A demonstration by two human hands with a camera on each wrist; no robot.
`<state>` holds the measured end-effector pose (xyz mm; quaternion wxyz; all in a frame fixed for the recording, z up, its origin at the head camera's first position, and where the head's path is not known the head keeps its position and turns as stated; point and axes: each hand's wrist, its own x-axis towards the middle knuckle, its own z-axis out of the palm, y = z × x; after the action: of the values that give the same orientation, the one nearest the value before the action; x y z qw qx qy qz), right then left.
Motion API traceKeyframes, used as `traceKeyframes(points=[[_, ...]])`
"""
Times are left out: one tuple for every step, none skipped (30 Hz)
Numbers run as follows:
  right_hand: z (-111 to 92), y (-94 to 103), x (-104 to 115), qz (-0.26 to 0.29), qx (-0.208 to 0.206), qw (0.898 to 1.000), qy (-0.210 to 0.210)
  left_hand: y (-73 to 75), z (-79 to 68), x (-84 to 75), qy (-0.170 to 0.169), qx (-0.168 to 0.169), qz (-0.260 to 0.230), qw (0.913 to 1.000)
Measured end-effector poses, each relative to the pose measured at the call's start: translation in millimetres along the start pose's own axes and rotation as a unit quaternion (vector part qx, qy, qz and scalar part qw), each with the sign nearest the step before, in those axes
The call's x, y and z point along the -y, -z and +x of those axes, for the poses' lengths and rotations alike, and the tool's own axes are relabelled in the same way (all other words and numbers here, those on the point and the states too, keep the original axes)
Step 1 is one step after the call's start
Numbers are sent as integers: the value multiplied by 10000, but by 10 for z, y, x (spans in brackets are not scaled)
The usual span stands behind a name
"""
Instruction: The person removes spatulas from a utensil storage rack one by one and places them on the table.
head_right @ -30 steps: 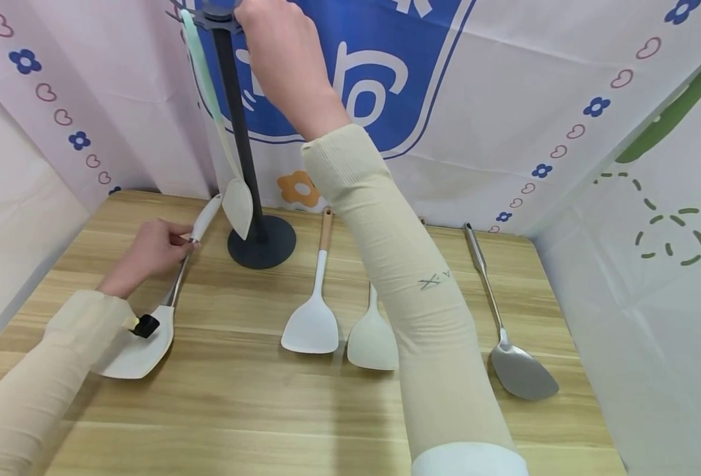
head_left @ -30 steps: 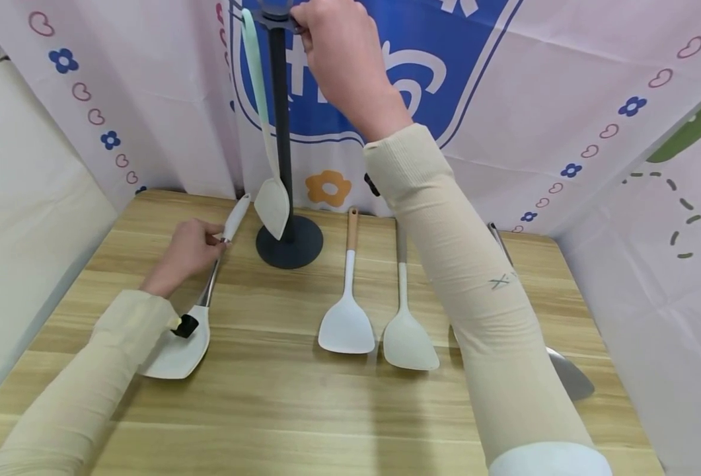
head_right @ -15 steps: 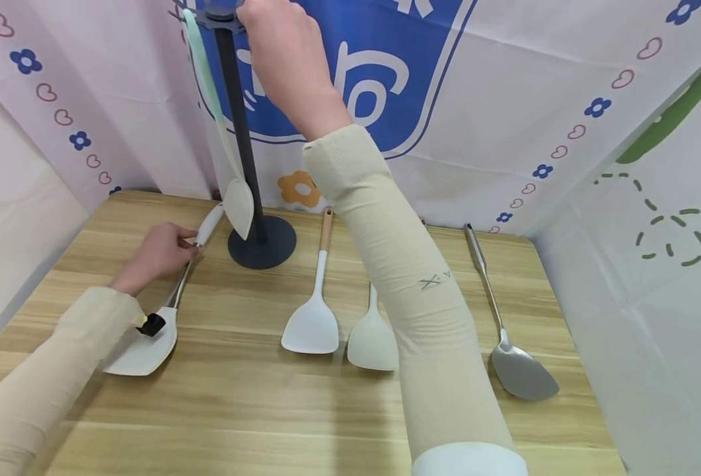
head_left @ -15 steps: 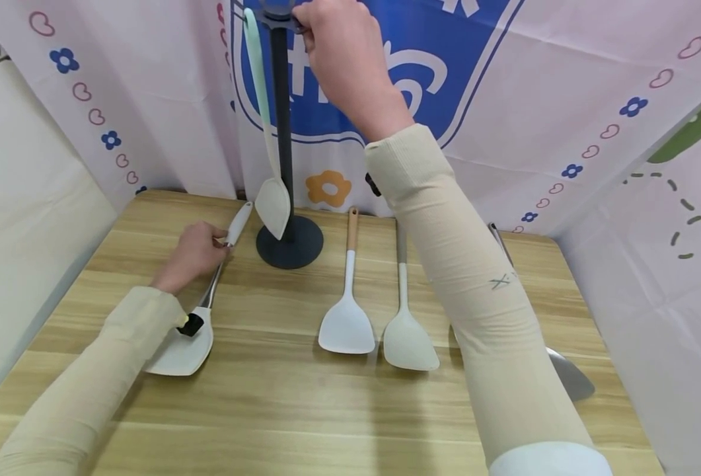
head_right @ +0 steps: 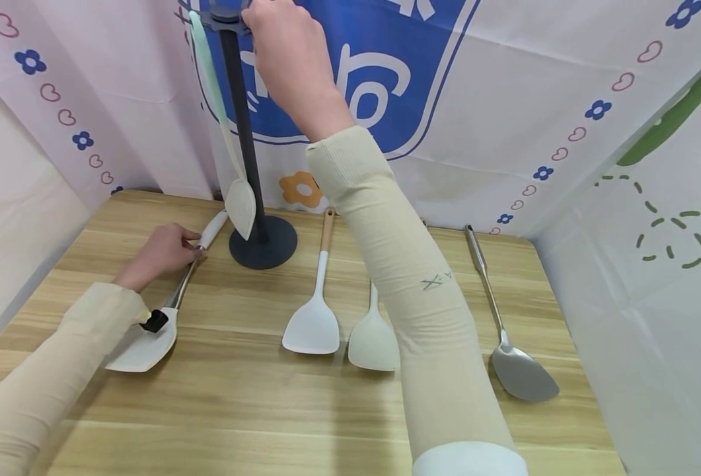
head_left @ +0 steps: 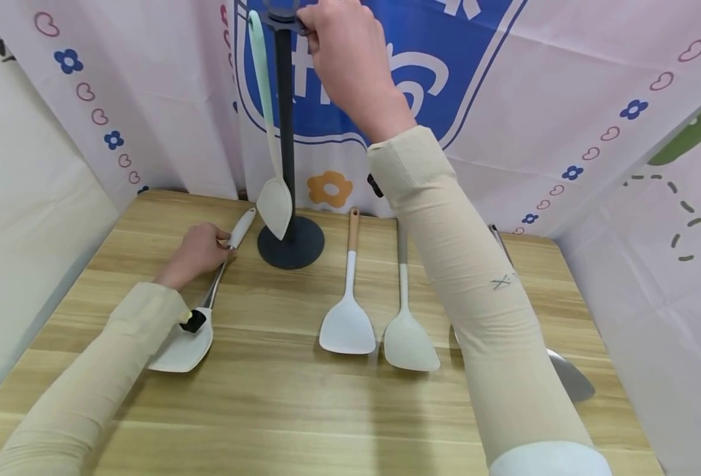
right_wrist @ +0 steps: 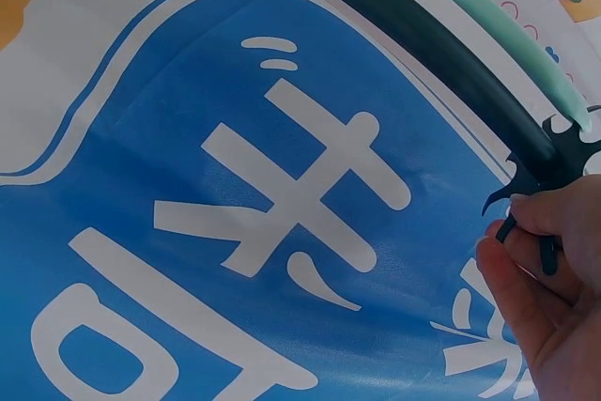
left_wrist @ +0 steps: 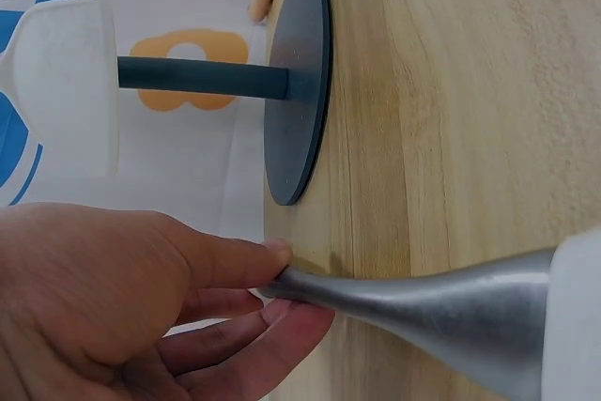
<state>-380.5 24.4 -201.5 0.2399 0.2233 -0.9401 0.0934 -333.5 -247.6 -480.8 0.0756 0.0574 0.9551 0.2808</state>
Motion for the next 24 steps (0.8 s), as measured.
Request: traceKeyframes(points=[[-1,2,4,10,17,10000,-30,3,-2,-2,-3,5,-6,10000],[-3,3,8,17,28,10000,-55,7,-7,-3,-13,10,-21,10000],[-5,4,13,31,39,10000,-78,8,-10,-6,-7,26,-36,10000],[-7,4,16,44,51,9999,-103,9,-12,-6,-4,38,-38,10000],[-9,6,17,53,61,9999,-120,8,-12,-7,-1,44,-40,10000],[-10,8,17,63,64,9999,-133,7,-14,-6,0,46,-26,10000],[-11,9,17,74,61,9999,-139,9,-17,-8,12,58,-14,10000],[-11,10,16,74,54,9999,-135,10,-21,-12,25,75,1,10000],[-11,10,15,84,49,9999,-135,10,-25,-16,48,97,33,9999],[-10,11,18,84,50,9999,-138,13,-33,-20,73,119,74,9999],[-9,12,21,86,48,9999,-132,17,-43,-26,91,139,119,9998],[-9,13,23,90,42,9999,-123,23,-54,-33,108,164,159,9997],[-8,13,25,99,43,9999,-126,29,-66,-44,129,188,187,9996],[-8,13,27,104,44,9998,-133,34,-76,-50,136,197,223,9995],[-9,11,29,114,47,9998,-146,38,-86,-57,149,208,241,9994],[-9,11,30,122,46,9998,-146,44,-93,-62,157,211,257,9993],[-8,12,30,134,44,9998,-149,50,-99,-67,164,206,260,9993],[-8,13,30,144,43,9998,-160,57,-101,-69,167,202,262,9993],[-8,12,31,149,42,9997,-175,65,-101,-73,166,192,268,9993],[-9,11,32,147,40,9997,-181,73,-97,-72,164,177,260,9994],[-9,10,32,151,35,9997,-188,86,-92,-74,145,158,258,9994],[-9,11,32,152,33,9997,-189,104,-83,-77,86,133,283,9995],[-8,10,32,151,26,9997,-188,128,-76,-81,4,101,279,9996],[-9,9,33,149,20,9997,-184,159,-68,-87,-84,67,284,9995]])
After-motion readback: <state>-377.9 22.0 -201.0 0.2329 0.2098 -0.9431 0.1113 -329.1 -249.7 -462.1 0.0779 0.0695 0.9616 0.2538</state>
